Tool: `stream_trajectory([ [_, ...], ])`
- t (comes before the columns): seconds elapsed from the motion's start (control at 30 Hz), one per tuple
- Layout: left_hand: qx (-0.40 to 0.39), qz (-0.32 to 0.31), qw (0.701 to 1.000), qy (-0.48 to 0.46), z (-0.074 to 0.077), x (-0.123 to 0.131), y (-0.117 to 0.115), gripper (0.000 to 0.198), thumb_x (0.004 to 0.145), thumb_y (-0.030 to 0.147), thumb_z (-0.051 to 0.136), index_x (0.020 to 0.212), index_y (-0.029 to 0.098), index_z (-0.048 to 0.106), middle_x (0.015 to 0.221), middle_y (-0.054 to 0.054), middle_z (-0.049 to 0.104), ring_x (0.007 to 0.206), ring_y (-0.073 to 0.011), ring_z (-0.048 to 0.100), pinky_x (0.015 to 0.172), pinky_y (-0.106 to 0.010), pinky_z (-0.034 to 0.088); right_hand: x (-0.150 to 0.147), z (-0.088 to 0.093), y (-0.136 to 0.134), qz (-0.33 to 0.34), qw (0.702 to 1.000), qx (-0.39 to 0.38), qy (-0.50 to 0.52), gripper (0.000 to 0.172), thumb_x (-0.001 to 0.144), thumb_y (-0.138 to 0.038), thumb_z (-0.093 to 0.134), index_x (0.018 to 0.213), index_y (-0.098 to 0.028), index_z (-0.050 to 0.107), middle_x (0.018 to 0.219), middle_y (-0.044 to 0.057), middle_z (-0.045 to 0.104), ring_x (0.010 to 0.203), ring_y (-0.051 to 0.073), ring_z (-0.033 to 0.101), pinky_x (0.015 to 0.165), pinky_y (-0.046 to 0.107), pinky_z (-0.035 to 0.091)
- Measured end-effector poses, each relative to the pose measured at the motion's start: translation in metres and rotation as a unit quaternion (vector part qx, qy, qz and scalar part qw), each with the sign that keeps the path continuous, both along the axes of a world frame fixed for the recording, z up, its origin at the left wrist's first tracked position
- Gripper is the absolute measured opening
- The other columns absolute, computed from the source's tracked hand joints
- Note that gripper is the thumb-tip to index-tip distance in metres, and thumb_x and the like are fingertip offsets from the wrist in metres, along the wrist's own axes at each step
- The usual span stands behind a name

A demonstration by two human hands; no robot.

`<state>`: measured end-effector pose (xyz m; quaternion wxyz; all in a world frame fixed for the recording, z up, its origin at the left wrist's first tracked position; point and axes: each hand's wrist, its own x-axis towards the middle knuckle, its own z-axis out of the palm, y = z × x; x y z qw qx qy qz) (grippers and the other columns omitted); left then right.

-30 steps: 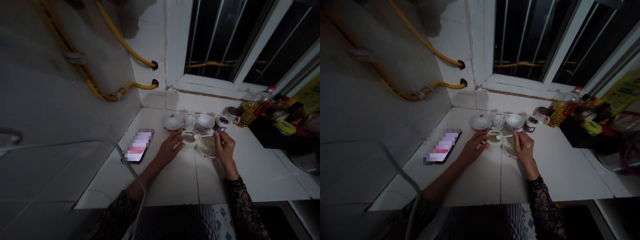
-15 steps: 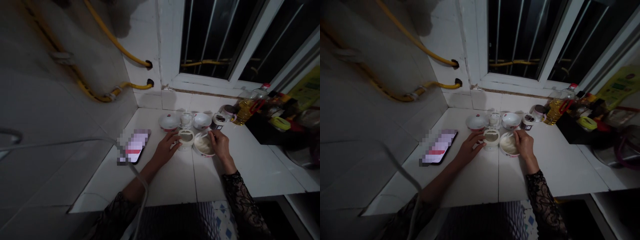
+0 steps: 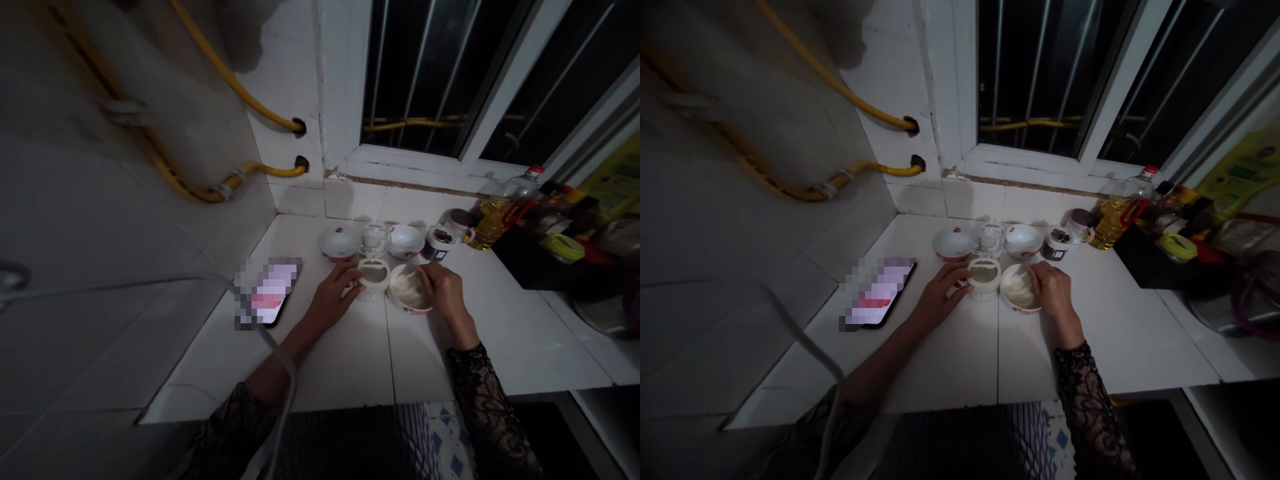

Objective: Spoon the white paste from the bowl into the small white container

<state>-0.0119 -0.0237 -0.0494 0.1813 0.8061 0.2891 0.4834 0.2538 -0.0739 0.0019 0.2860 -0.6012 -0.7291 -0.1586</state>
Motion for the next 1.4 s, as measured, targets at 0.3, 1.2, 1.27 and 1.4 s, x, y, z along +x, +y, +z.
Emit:
stream_trajectory([
  [0.3,0.003,0.002,1.0,-0.005,-0.002,0.0,0.0,0.018,0.093,0.03,0.055,0.108,0.021,0.061,0.122,-0.011,0.06,0.099,-0.0183,0.065,0.078,-0.032,0.06,0.005,0.003,-0.004,-0.092,0.992,0.078,-0.04,0.042,0.1,-0.037,0.039,0.076,-0.018,0.068,0.072,0.006,0.067,0.059,0.014,0.053,0.056,0.026,0.031],
  [1.2,0.015,0.002,1.0,-0.005,-0.002,0.0,0.001,0.017,0.094,0.031,0.055,0.107,0.021,0.06,0.121,-0.01,0.06,0.093,-0.0163,0.066,0.076,-0.03,0.06,0.006,0.008,-0.008,-0.032,0.99,0.026,0.135,0.043,0.095,-0.045,0.041,0.075,-0.017,0.067,0.067,0.007,0.065,0.059,0.015,0.057,0.059,0.025,0.04],
  [1.27,0.017,0.002,1.0,-0.005,-0.002,0.0,0.0,0.017,0.094,0.03,0.055,0.106,0.021,0.06,0.122,-0.01,0.059,0.095,-0.0168,0.066,0.076,-0.03,0.06,0.008,0.006,-0.006,-0.07,0.987,0.016,0.145,0.044,0.093,-0.047,0.042,0.072,-0.018,0.066,0.068,0.007,0.066,0.059,0.015,0.056,0.058,0.025,0.038],
  [1.4,0.005,0.001,1.0,-0.002,-0.002,0.0,0.0,0.018,0.093,0.031,0.055,0.107,0.021,0.06,0.123,-0.01,0.059,0.095,-0.0166,0.066,0.076,-0.03,0.06,0.0,0.003,-0.005,-0.068,0.984,-0.057,0.153,0.041,0.088,-0.046,0.042,0.064,-0.019,0.062,0.061,0.006,0.064,0.056,0.014,0.053,0.055,0.025,0.034],
])
